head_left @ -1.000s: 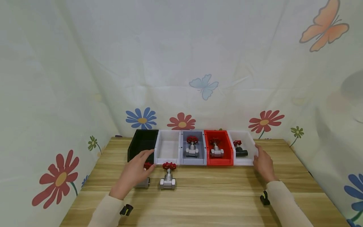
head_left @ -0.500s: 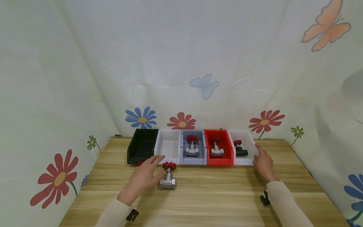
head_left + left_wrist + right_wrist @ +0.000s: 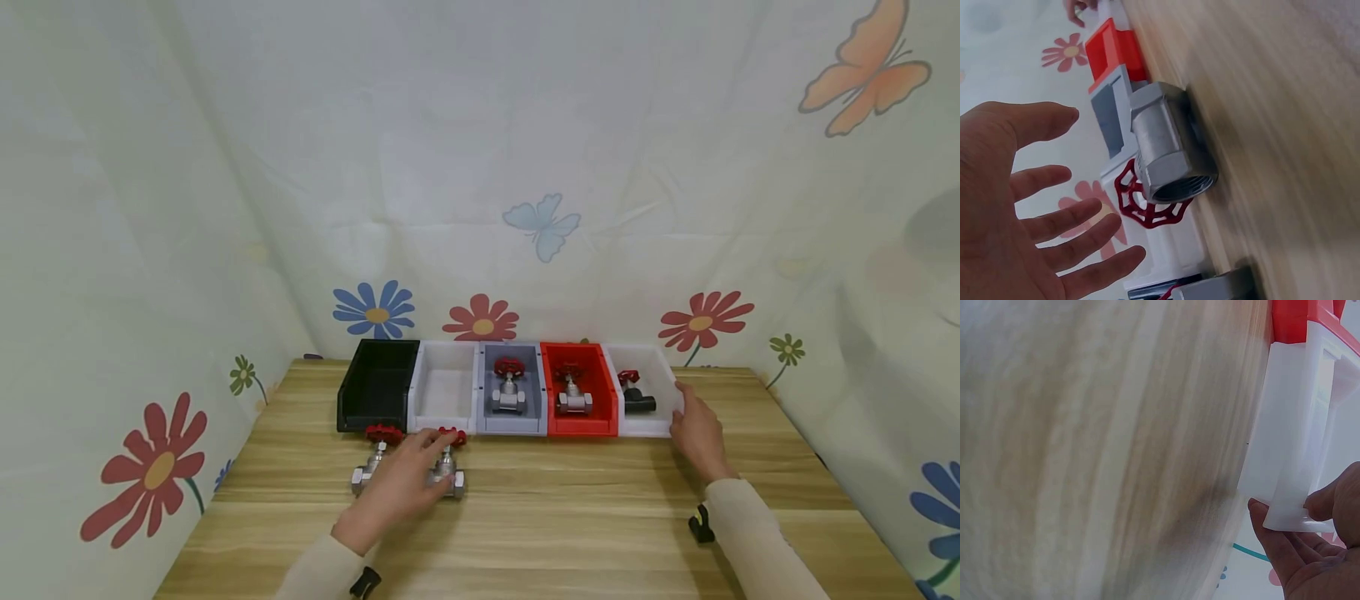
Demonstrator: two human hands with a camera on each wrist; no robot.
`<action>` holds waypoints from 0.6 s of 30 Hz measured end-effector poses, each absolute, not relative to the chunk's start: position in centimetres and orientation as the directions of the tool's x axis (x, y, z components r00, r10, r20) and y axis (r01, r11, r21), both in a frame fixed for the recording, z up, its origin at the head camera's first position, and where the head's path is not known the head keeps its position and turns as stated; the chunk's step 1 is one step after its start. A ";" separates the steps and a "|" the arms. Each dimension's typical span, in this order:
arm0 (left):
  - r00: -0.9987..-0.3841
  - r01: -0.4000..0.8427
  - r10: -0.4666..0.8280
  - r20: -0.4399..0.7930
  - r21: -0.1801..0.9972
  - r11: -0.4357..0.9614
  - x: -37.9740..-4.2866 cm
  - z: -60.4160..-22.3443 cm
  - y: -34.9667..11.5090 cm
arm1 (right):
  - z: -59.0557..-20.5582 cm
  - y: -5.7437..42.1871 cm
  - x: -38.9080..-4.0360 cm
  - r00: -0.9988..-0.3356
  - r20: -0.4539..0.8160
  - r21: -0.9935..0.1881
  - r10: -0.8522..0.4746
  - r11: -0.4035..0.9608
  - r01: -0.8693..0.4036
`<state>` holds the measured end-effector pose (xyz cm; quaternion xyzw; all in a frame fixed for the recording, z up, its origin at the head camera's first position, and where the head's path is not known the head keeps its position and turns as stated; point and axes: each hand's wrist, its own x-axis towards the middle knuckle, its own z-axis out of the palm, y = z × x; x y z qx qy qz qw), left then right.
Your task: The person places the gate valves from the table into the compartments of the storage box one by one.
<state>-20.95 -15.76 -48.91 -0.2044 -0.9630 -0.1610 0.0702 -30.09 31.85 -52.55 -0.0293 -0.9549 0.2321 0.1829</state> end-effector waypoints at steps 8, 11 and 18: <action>-0.905 0.423 0.384 0.182 0.306 0.853 -20.9 -50.4 -15.2 | -52.5 31.9 -30.1 -0.935 0.325 -0.457 0.144 0.889 -0.022; -0.905 0.424 0.387 0.175 0.322 0.847 -20.8 -50.9 -15.1 | -52.5 31.8 -30.1 -0.933 0.329 -0.457 0.145 0.889 -0.023; -0.905 0.424 0.390 0.167 0.323 0.846 -20.7 -51.6 -14.9 | -52.6 31.9 -30.2 -0.932 0.330 -0.454 0.150 0.891 -0.017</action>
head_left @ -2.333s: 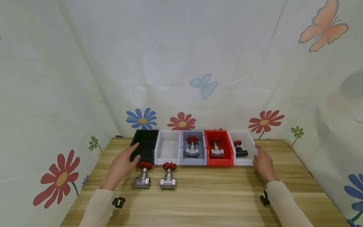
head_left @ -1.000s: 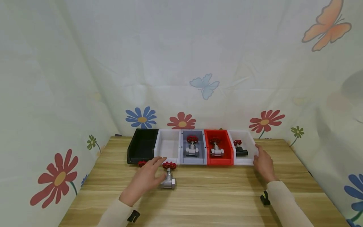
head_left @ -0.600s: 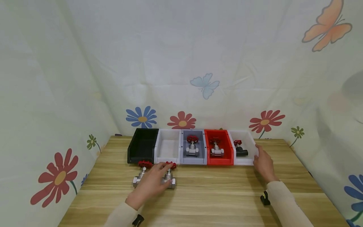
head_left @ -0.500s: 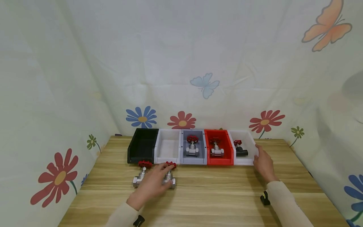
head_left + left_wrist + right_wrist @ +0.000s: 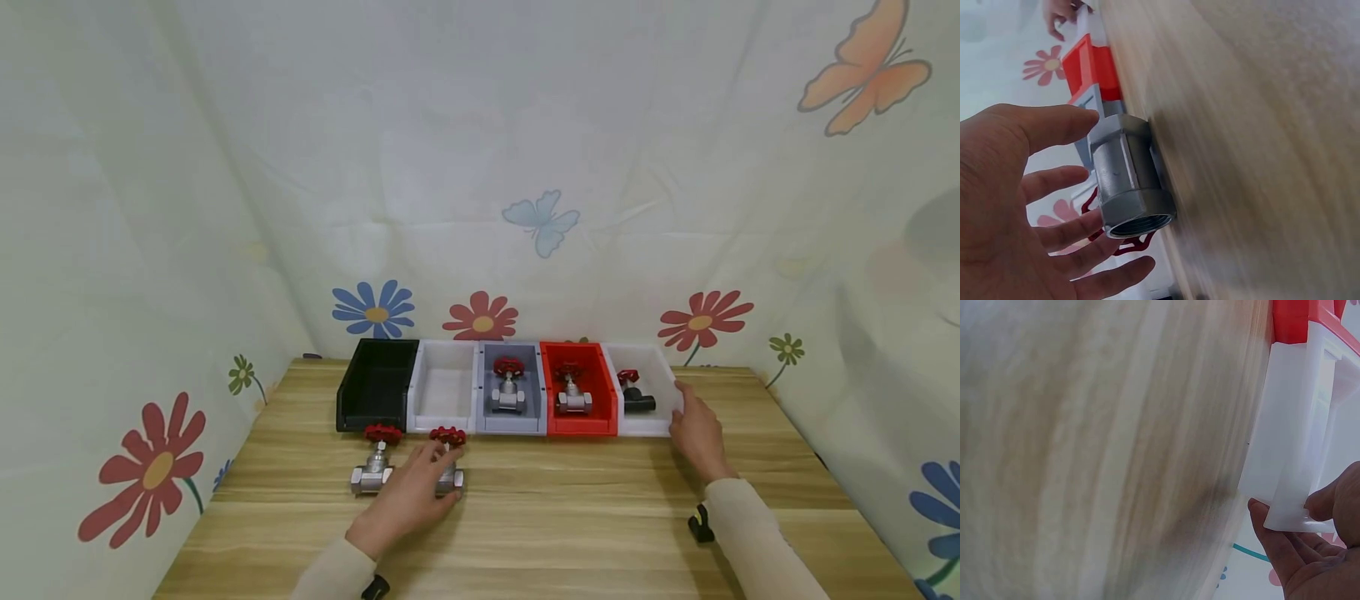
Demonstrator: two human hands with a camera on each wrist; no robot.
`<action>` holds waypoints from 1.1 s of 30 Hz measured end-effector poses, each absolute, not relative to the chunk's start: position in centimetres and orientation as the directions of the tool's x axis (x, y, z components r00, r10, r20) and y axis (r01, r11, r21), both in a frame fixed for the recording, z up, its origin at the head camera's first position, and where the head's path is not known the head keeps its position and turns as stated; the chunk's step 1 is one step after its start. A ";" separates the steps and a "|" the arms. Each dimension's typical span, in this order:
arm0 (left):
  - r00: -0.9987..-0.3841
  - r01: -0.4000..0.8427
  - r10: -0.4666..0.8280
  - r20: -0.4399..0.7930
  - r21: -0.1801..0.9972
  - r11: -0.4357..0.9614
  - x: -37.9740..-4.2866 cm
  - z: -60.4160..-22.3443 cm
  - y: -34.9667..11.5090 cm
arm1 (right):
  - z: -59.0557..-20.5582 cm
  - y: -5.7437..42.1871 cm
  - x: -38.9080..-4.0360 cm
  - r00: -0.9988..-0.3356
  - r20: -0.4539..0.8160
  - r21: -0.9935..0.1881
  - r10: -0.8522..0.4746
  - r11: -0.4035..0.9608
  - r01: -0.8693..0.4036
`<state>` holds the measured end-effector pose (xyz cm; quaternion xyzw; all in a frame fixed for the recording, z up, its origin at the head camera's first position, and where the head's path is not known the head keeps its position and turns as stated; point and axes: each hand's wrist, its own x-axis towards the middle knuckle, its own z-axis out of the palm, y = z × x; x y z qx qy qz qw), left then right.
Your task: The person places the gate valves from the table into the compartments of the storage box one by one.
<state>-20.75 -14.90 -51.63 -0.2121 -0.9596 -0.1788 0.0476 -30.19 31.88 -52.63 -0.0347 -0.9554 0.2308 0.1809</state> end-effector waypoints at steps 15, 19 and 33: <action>-0.901 0.434 0.407 0.150 0.308 0.847 -21.1 -52.6 -15.1 | -52.7 32.0 -30.4 -0.939 0.304 -0.459 0.158 0.889 0.001; -0.908 0.418 0.402 0.116 0.311 0.854 -21.1 -52.9 -15.0 | -52.7 32.0 -30.4 -0.939 0.307 -0.460 0.156 0.888 -0.003; -0.908 0.419 0.405 0.110 0.295 0.859 -21.4 -53.5 -14.7 | -52.6 31.8 -30.3 -0.940 0.301 -0.460 0.160 0.888 0.004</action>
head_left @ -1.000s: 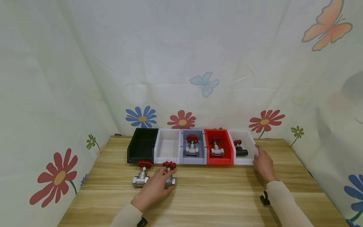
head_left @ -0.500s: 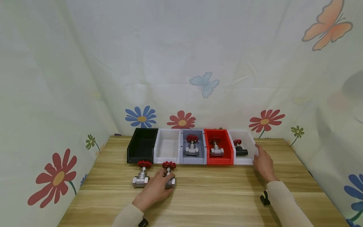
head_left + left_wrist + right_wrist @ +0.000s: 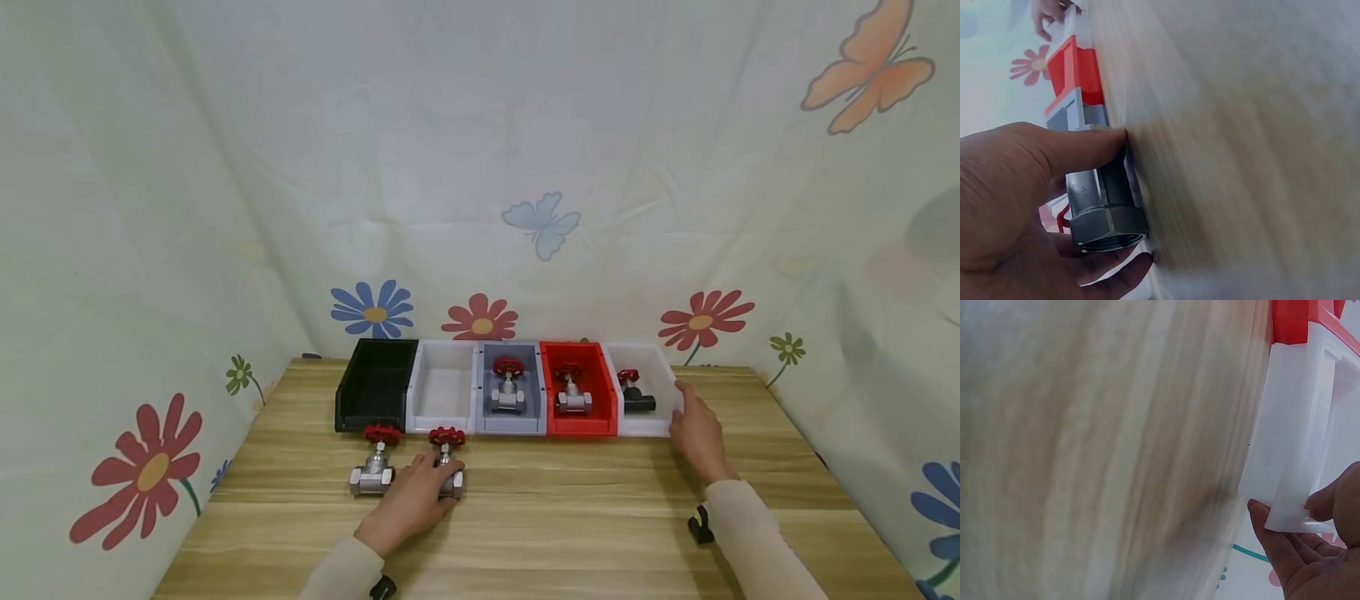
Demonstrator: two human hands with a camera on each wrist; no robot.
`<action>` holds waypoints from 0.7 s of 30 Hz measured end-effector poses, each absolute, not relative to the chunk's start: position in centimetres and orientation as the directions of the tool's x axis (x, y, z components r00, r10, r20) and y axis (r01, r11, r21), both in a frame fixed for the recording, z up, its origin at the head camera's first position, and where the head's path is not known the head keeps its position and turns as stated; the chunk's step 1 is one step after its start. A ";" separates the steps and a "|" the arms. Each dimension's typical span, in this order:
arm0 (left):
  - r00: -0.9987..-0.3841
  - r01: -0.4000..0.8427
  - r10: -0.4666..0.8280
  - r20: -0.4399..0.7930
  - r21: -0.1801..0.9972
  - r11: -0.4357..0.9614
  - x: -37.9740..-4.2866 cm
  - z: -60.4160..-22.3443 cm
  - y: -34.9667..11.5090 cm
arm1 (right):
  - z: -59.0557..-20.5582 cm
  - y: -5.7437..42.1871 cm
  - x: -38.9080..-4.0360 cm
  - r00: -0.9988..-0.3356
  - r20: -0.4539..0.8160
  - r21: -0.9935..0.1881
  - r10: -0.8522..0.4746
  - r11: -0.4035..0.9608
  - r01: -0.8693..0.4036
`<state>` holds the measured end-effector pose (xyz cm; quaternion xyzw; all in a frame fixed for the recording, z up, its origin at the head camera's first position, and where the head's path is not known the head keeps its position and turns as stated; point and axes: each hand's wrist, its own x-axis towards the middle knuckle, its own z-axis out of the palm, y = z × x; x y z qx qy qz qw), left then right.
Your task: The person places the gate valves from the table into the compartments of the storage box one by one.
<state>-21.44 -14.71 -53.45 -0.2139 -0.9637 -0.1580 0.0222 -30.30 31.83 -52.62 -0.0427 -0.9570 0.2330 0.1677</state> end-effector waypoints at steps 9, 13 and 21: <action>-0.911 0.403 0.406 0.071 0.361 0.841 -21.3 -53.2 -14.6 | -52.7 31.9 -30.4 -0.940 0.298 -0.465 0.168 0.885 0.011; -0.912 0.401 0.405 0.072 0.369 0.838 -21.2 -53.1 -14.6 | -52.7 31.8 -30.5 -0.940 0.296 -0.468 0.170 0.884 0.013; -0.902 0.425 0.420 0.098 0.360 0.830 -21.3 -53.0 -14.7 | -52.7 31.8 -30.4 -0.939 0.302 -0.473 0.165 0.881 0.002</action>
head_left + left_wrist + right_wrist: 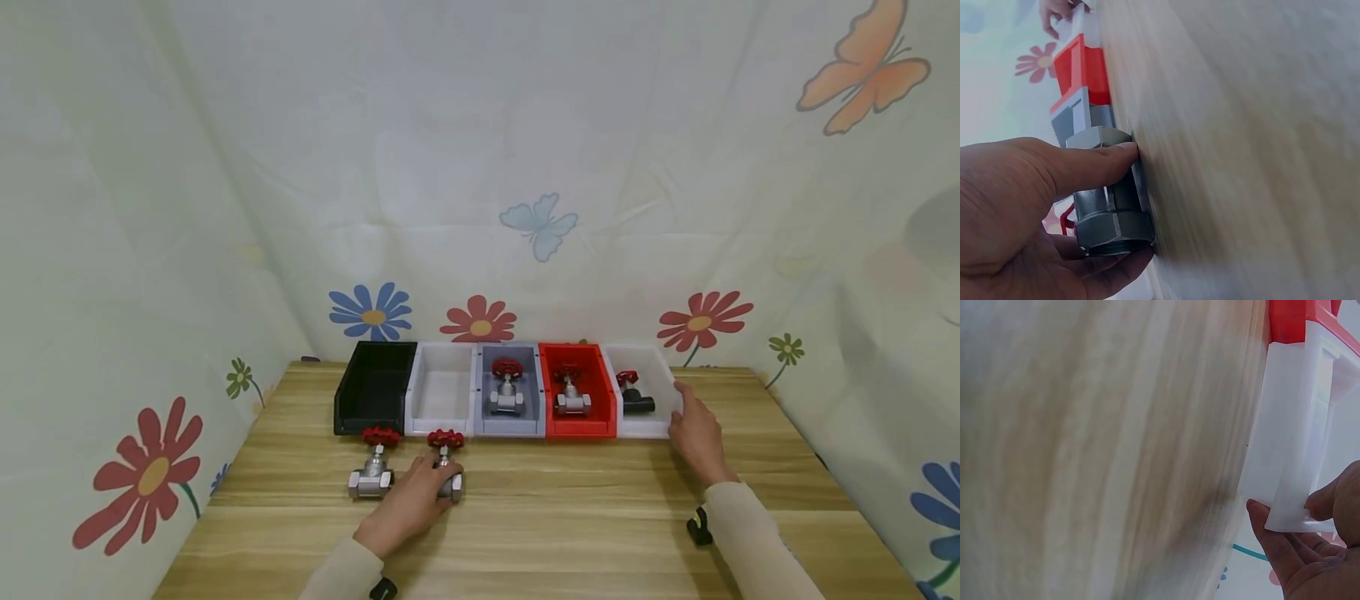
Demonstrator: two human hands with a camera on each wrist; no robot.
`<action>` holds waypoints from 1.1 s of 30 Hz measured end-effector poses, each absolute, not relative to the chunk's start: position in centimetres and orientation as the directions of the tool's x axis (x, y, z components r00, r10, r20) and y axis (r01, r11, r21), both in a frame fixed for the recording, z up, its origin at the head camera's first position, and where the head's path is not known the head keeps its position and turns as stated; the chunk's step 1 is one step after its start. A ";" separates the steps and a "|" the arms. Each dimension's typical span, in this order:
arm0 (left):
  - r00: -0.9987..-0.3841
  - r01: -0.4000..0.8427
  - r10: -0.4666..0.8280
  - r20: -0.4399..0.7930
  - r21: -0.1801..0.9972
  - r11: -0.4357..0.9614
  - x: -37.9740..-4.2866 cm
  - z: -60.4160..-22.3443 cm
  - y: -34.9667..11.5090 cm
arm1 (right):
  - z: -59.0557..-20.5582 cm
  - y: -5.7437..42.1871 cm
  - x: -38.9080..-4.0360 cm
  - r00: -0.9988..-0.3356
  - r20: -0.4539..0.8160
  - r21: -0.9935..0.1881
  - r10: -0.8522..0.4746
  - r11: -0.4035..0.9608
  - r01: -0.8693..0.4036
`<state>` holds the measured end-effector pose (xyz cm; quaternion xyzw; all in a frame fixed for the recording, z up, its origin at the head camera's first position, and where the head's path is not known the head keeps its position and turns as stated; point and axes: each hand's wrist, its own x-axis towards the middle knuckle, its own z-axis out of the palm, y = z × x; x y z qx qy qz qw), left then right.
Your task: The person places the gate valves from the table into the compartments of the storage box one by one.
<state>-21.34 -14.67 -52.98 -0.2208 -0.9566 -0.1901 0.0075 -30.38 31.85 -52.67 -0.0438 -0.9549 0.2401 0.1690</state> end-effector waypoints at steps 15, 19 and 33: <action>-0.903 0.416 0.427 0.055 0.370 0.831 -21.1 -52.3 -14.4 | -52.7 31.9 -30.2 -0.942 0.295 -0.486 0.159 0.874 -0.004; -0.908 0.399 0.416 0.037 0.376 0.836 -21.0 -52.0 -14.3 | -52.7 32.0 -30.3 -0.941 0.299 -0.489 0.159 0.872 -0.008; -0.908 0.412 0.410 0.092 0.380 0.828 -20.1 -50.4 -14.3 | -52.8 32.0 -30.3 -0.944 0.285 -0.501 0.165 0.866 0.000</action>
